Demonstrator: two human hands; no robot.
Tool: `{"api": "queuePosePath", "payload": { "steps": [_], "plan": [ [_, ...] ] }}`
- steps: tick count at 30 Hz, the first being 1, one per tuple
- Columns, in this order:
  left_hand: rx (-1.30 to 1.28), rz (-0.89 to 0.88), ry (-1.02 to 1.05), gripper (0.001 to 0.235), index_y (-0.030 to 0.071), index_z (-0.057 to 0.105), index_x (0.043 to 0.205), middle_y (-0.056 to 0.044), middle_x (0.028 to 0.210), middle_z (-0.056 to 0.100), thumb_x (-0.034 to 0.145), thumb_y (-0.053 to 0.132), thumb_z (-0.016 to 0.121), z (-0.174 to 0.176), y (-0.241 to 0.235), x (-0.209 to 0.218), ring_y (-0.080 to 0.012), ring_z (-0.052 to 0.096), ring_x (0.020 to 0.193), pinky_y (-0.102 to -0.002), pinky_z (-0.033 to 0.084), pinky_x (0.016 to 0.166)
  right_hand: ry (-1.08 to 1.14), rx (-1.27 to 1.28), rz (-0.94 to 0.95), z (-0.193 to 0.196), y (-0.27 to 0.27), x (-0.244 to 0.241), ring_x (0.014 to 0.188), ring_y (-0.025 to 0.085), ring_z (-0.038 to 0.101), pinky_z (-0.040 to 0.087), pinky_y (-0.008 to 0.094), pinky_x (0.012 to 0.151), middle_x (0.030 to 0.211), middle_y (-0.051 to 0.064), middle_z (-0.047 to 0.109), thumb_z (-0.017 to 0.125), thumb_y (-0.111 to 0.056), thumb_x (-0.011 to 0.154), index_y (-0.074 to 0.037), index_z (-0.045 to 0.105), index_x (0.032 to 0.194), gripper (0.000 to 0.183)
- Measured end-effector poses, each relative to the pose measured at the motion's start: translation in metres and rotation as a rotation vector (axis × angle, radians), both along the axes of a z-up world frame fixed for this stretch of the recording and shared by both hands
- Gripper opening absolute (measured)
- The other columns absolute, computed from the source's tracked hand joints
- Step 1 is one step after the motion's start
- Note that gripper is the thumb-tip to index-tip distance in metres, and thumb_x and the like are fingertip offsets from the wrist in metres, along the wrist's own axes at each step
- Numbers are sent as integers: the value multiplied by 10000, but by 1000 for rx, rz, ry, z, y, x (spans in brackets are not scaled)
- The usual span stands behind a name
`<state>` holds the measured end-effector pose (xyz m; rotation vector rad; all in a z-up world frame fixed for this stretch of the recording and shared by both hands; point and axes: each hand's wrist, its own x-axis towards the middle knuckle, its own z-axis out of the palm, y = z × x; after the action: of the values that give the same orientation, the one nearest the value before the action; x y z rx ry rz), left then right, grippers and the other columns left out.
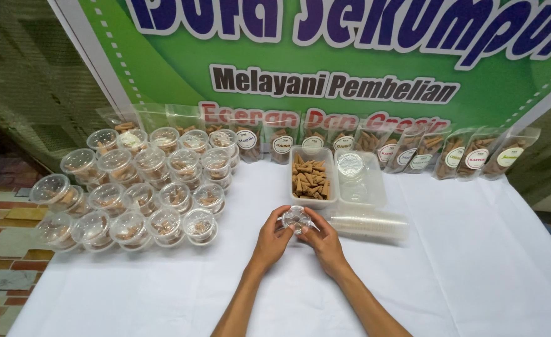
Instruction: The person fills small clear plastic cups with brown snack pieces from a larger container, then seals each cup with a lid. The filled cups are placed in a stack on the table. The process is repeated multiple times.
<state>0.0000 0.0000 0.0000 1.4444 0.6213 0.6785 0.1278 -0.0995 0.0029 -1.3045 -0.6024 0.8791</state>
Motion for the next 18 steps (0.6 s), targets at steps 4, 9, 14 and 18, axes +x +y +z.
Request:
{"api": "queuePosePath", "payload": {
  "steps": [4, 9, 14, 18],
  "plan": [
    [6, -11, 9, 521, 62, 512, 1461, -247, 1471, 507, 952, 56, 624, 4, 0, -1, -441, 564, 1331, -469, 553, 1092, 52, 25, -10, -1, 1, 0, 1170, 228, 650, 623, 362, 965, 1458, 108, 527, 676, -49, 936, -83, 538, 1491, 573],
    [9, 6, -8, 504, 63, 503, 1451, -252, 1484, 489, 961, 67, 617, 7, 0, -1, -444, 562, 1333, -477, 556, 1090, 61, 31, -30, 2, 2, -2, 1166, 261, 650, 630, 384, 962, 1431, 133, 539, 689, -29, 922, -68, 549, 1470, 566],
    [-12, 29, -24, 435, 70, 502, 1400, -266, 1452, 501, 984, 127, 617, -6, 5, 2, -450, 585, 1307, -485, 570, 1068, 80, 57, -74, -14, 6, 2, 1107, 222, 651, 639, 368, 943, 1353, 91, 554, 712, -20, 908, -62, 568, 1421, 534],
    [-36, 32, -31, 411, 92, 525, 1412, -245, 1439, 533, 1008, 144, 583, -19, 11, 3, -397, 626, 1269, -429, 596, 1001, 61, 58, -80, -12, 6, 0, 1016, 173, 659, 655, 335, 911, 1296, 68, 573, 729, -35, 904, -59, 590, 1372, 489]
  ]
}}
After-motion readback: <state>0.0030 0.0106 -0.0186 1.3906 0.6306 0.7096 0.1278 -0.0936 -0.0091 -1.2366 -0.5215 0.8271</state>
